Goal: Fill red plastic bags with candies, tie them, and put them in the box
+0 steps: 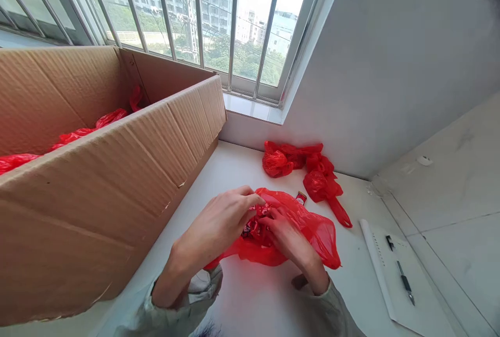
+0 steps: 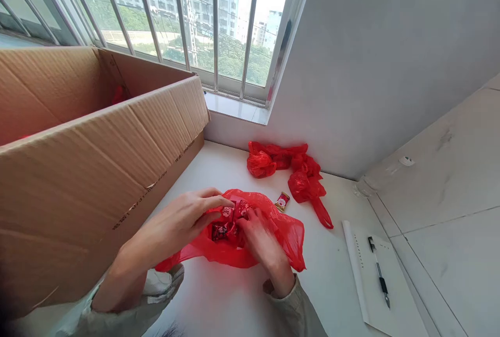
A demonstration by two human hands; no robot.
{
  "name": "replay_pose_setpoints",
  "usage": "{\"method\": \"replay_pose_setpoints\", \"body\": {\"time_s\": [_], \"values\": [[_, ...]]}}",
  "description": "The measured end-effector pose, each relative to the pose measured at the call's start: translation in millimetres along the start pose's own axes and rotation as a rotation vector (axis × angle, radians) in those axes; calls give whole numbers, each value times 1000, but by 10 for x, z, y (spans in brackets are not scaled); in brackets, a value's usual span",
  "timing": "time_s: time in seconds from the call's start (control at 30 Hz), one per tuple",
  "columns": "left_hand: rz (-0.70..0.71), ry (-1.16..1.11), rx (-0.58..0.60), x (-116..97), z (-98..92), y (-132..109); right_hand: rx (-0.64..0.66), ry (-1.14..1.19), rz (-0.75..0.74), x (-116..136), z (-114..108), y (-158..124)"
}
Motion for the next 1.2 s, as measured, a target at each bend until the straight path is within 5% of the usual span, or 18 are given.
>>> {"method": "replay_pose_setpoints", "body": {"time_s": [0.23, 0.57, 0.7, 0.83, 0.97, 1.1, 1.2], "values": [[56, 14, -24, 31, -10, 10, -32, 21, 132, -80, -83, -246], [127, -11, -27, -35, -73, -124, -161, -15, 116, 244, -125, -368], [63, 55, -111, 58, -182, -403, -448, -60, 67, 306, -486, -823], [-27, 150, -231, 68, -200, -774, -777, -192, 217, 69, -749, -1286], [-143, 277, -317, 12, 94, -1012, -637, -103, 309, -240, -611, -1290], [-244, 251, -309, -7, 446, -990, -511, -17, 311, -314, -438, -1208], [-270, 174, -311, -59, 472, -935, -447, 15, 269, -296, -440, -1211]]}}
Point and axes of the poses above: each hand's wrist, its own y-axis towards the middle knuckle, its own z-axis out of the palm, x = y × z, the point moved 6 cm from there along y, towards the middle knuckle, and after that the axes turned 14 degrees about x, right-handed, at the moved point
